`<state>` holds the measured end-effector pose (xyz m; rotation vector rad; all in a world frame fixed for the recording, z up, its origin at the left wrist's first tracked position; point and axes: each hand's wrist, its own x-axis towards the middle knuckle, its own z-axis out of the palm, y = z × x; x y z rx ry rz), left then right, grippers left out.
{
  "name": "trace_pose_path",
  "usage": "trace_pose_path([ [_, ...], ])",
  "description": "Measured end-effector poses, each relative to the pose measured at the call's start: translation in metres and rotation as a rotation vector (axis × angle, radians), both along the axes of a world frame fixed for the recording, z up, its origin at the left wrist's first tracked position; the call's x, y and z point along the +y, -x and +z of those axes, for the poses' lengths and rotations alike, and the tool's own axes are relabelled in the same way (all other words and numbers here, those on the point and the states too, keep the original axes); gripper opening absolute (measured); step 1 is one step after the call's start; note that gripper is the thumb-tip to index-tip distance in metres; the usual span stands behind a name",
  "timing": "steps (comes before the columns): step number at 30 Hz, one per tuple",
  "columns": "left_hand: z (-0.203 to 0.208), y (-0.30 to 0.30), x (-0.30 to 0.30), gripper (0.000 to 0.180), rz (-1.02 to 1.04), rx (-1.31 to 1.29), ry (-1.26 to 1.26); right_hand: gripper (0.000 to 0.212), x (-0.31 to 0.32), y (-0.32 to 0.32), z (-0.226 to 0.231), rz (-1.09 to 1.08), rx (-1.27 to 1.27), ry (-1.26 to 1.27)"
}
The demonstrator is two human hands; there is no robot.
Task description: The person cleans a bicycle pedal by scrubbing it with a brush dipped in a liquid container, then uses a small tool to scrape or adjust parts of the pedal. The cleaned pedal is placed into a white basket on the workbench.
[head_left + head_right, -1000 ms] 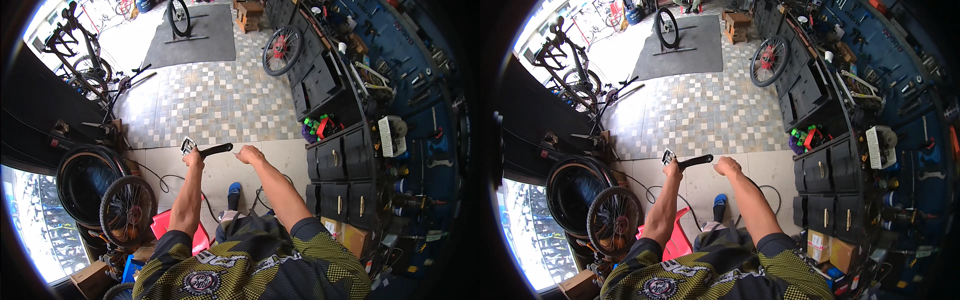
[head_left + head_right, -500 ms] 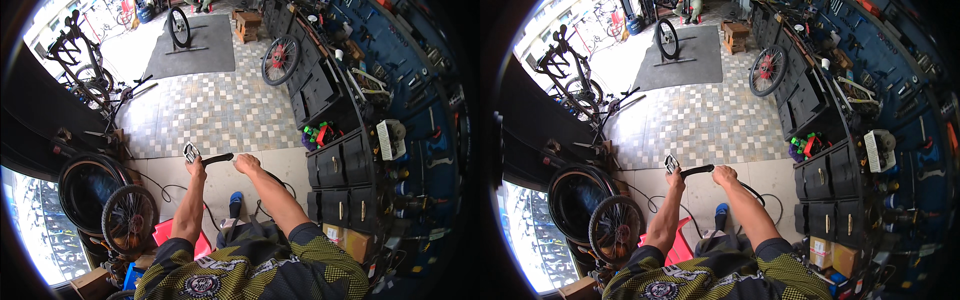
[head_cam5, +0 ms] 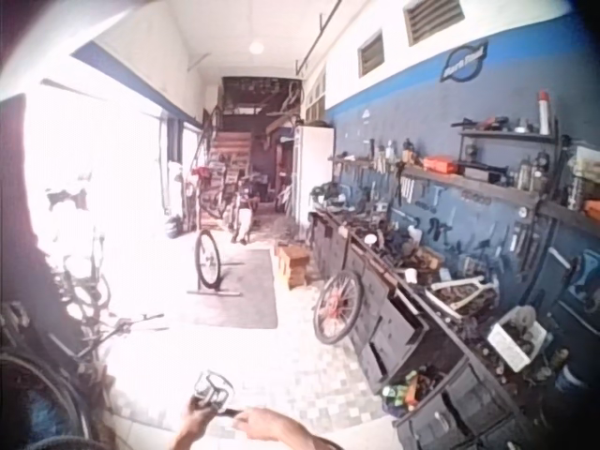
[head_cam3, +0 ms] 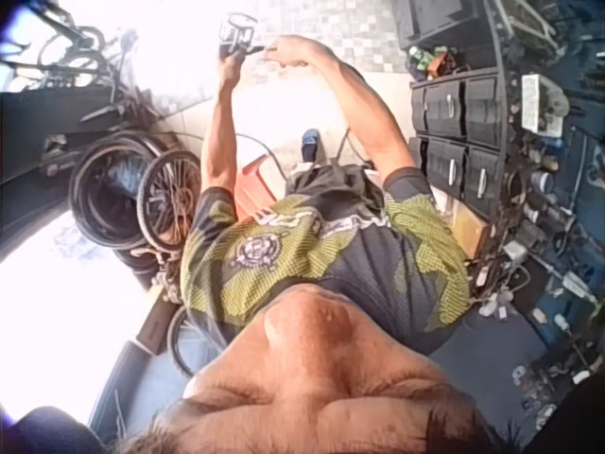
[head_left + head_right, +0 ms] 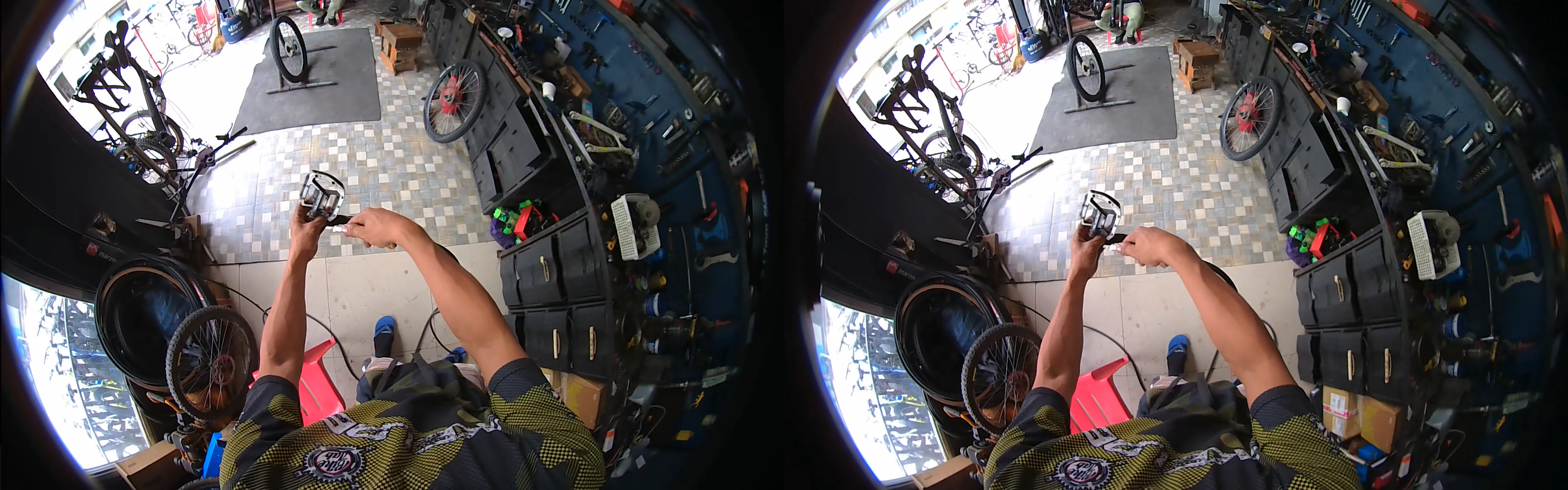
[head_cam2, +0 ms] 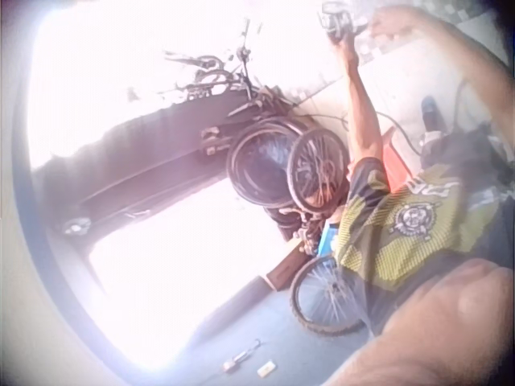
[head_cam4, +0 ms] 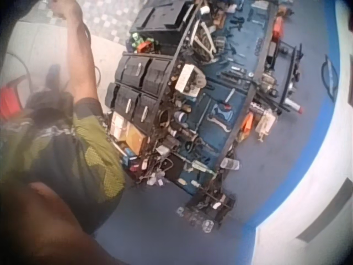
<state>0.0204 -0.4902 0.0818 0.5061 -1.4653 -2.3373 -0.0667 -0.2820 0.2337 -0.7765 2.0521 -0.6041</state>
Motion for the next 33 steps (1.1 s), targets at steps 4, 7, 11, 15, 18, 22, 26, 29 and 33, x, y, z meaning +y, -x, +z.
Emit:
trace_pose_path([
  [4,-0.021,0.008,0.000,0.050,0.203,0.123,-0.201,0.044,0.004,0.002,0.002,0.021,0.196,0.038],
  [7,-0.023,0.024,0.012,0.041,0.363,0.244,-0.395,0.041,0.005,-0.004,-0.002,-0.146,0.279,-0.005],
  [11,-0.013,0.041,0.034,0.076,0.368,-0.054,-0.726,0.040,-0.001,-0.016,-0.011,-0.069,0.262,0.045],
  [15,-0.012,0.051,0.049,0.075,0.394,-0.216,-0.837,0.037,0.017,-0.020,-0.020,-0.205,0.330,-0.065],
  [18,-0.023,0.052,0.057,0.063,0.285,-0.207,-0.592,0.034,0.039,-0.017,-0.028,-0.217,0.272,-0.122],
  [22,-0.035,0.068,0.063,0.049,0.314,-0.187,-0.427,0.037,0.060,-0.015,-0.041,-0.156,0.132,-0.095],
  [26,-0.036,0.076,0.069,0.029,0.323,-0.113,-0.400,0.038,0.078,-0.020,-0.058,-0.314,0.320,-0.182],
  [29,-0.032,0.073,0.072,0.026,0.344,-0.125,-0.422,0.037,0.086,-0.023,-0.070,-0.370,0.293,-0.184],
  [33,-0.033,0.068,0.074,0.027,0.394,-0.115,-0.459,0.038,0.089,-0.027,-0.077,-0.462,0.251,-0.141],
])
